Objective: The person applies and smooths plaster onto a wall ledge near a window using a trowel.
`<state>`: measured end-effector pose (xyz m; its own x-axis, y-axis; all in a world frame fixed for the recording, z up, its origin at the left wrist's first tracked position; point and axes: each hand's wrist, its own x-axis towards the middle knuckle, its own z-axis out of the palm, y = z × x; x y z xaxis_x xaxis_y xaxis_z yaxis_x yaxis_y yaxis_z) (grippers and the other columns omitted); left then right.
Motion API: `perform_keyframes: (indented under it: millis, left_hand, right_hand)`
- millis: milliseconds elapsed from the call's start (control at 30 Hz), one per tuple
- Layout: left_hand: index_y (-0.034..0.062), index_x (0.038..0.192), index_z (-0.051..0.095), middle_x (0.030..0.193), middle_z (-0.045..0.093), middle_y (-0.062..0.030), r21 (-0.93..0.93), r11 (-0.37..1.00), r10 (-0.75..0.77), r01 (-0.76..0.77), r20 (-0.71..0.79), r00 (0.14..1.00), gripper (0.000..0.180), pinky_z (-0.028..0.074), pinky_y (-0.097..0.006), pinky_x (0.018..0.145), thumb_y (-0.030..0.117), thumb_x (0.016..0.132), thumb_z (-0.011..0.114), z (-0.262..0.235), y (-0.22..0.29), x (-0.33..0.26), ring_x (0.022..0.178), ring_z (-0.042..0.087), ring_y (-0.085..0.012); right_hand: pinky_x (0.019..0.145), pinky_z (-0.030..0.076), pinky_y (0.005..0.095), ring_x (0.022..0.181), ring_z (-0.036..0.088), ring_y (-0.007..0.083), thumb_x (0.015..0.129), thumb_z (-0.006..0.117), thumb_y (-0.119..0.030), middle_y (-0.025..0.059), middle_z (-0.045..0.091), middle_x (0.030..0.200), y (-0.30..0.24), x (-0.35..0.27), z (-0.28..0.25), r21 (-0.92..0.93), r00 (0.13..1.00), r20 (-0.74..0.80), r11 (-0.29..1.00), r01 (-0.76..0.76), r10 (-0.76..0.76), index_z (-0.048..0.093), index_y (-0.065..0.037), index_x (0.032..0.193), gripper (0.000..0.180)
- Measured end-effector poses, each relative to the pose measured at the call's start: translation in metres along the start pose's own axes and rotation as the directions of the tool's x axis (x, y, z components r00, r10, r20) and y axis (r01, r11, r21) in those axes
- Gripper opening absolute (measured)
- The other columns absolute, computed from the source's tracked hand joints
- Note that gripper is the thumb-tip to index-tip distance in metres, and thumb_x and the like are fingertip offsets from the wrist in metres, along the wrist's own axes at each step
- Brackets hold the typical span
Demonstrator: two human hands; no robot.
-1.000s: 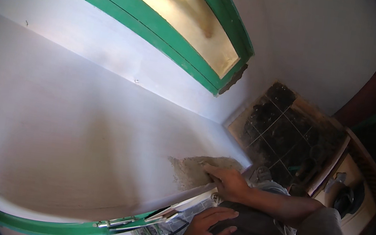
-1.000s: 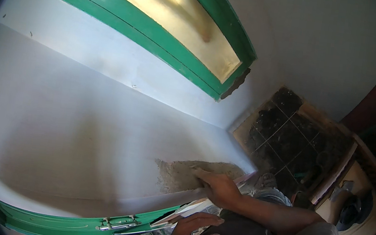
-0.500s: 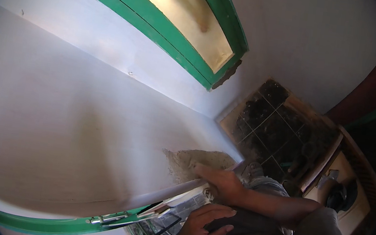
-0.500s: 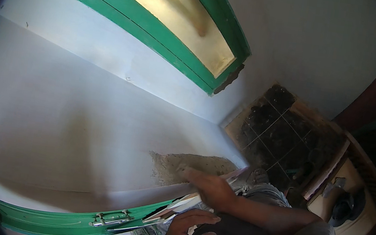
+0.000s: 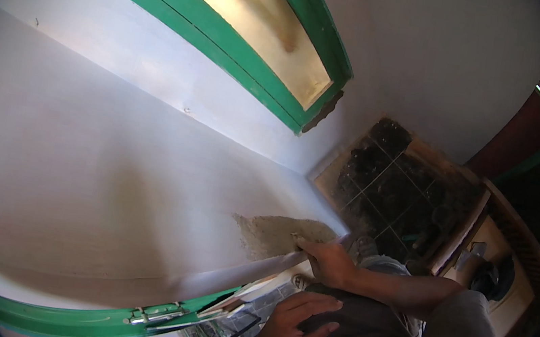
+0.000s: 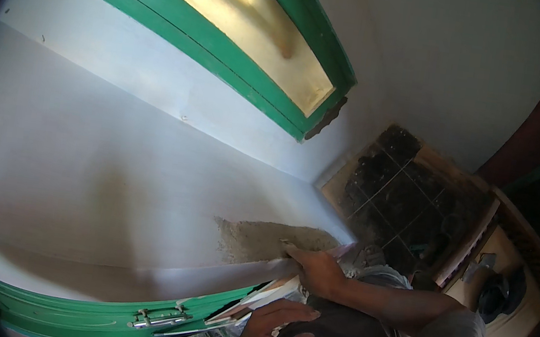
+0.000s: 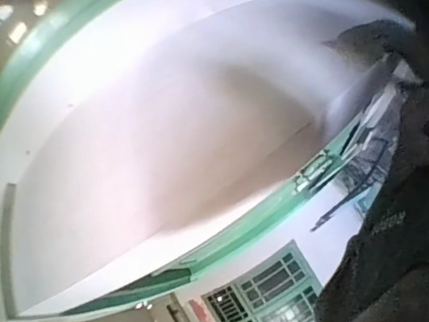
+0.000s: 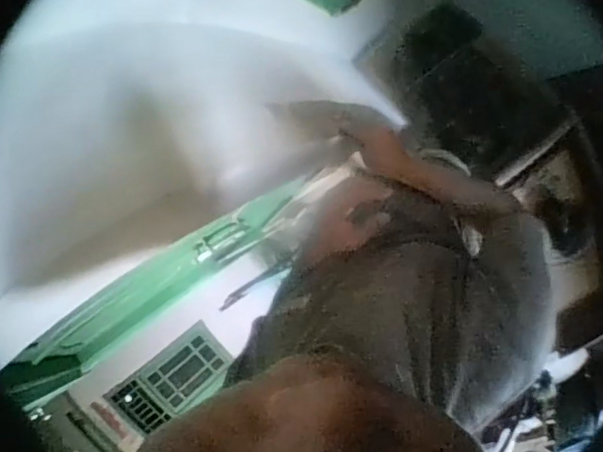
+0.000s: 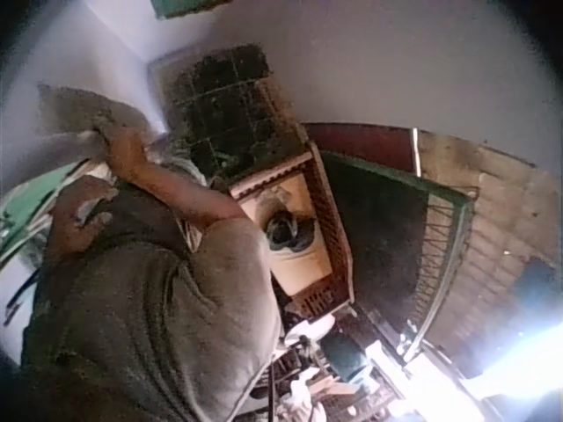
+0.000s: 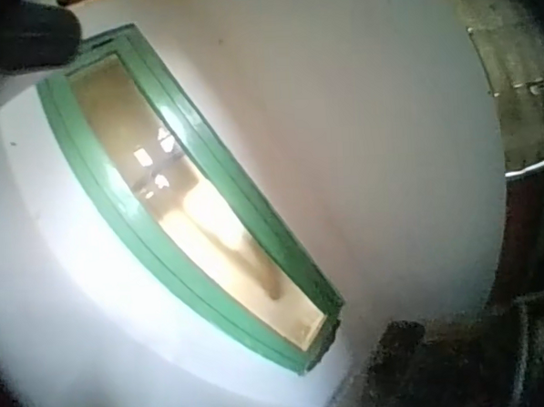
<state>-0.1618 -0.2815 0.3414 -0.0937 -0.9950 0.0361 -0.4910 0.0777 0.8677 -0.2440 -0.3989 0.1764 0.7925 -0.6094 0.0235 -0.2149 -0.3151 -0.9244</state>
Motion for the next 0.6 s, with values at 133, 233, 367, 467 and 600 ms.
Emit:
perform_keyframes:
  millis: [133, 233, 367, 467, 600]
  left_hand:
    - [0.0042, 0.119, 0.073, 0.116, 0.074, -0.0143, -0.012, 0.999, -0.030, 0.030, -0.022, 0.999, 0.038, 0.059, -0.037, 0.092, 0.007, 0.082, 0.085, 0.000, -0.001, -0.007, 0.105, 0.074, -0.0288]
    - [0.0035, 0.119, 0.074, 0.116, 0.075, -0.0134, -0.027, 0.998, -0.055, 0.055, -0.017, 0.998, 0.038, 0.057, -0.037, 0.097, 0.009, 0.083, 0.086, 0.001, 0.001, -0.011, 0.109, 0.073, -0.0272]
    - [0.0035, 0.119, 0.074, 0.115, 0.075, -0.0132, -0.014, 0.998, -0.067, 0.066, -0.006, 0.998, 0.039, 0.057, -0.037, 0.096, 0.009, 0.082, 0.086, 0.003, 0.002, -0.013, 0.108, 0.073, -0.0271]
    - [0.0035, 0.119, 0.074, 0.116, 0.075, -0.0130, -0.020, 0.997, -0.069, 0.069, 0.003, 0.998, 0.039, 0.057, -0.037, 0.096, 0.008, 0.082, 0.086, 0.006, 0.002, -0.013, 0.108, 0.073, -0.0274]
    - [0.0036, 0.118, 0.073, 0.115, 0.074, -0.0144, 0.008, 1.000, 0.006, -0.006, 0.023, 1.000, 0.038, 0.059, -0.036, 0.090, 0.006, 0.082, 0.085, 0.008, 0.003, -0.014, 0.104, 0.074, -0.0291]
  right_hand:
    - [0.088, 0.059, 0.0476, 0.104, 0.071, 0.0433, 0.084, 0.063, 0.000, 0.0252, 0.071, 0.120, -0.004, -0.007, -0.003, 0.095, 0.951, -0.172, 0.957, 0.275, -0.257, 0.062, -0.006, 0.138, 0.054]
    - [0.088, 0.059, 0.0480, 0.103, 0.071, 0.0432, 0.082, 0.063, 0.003, 0.0250, 0.071, 0.118, -0.009, -0.008, -0.003, 0.026, 0.991, -0.051, 0.991, 0.128, -0.126, 0.062, -0.005, 0.138, 0.057]
    - [0.089, 0.058, 0.0482, 0.103, 0.071, 0.0432, 0.081, 0.064, 0.004, 0.0247, 0.072, 0.117, -0.012, -0.009, -0.002, 0.110, 0.951, -0.158, 0.953, 0.282, -0.264, 0.062, -0.005, 0.137, 0.057]
    - [0.089, 0.058, 0.0486, 0.104, 0.071, 0.0431, 0.083, 0.063, 0.004, 0.0244, 0.072, 0.117, -0.010, -0.008, -0.003, 0.063, 0.918, -0.221, 0.934, 0.351, -0.330, 0.062, -0.006, 0.137, 0.055]
    - [0.090, 0.058, 0.0481, 0.105, 0.071, 0.0424, 0.084, 0.064, 0.006, 0.0233, 0.072, 0.121, -0.012, -0.008, -0.003, -0.046, 0.992, 0.050, 0.992, -0.115, 0.118, 0.062, -0.006, 0.138, 0.056]
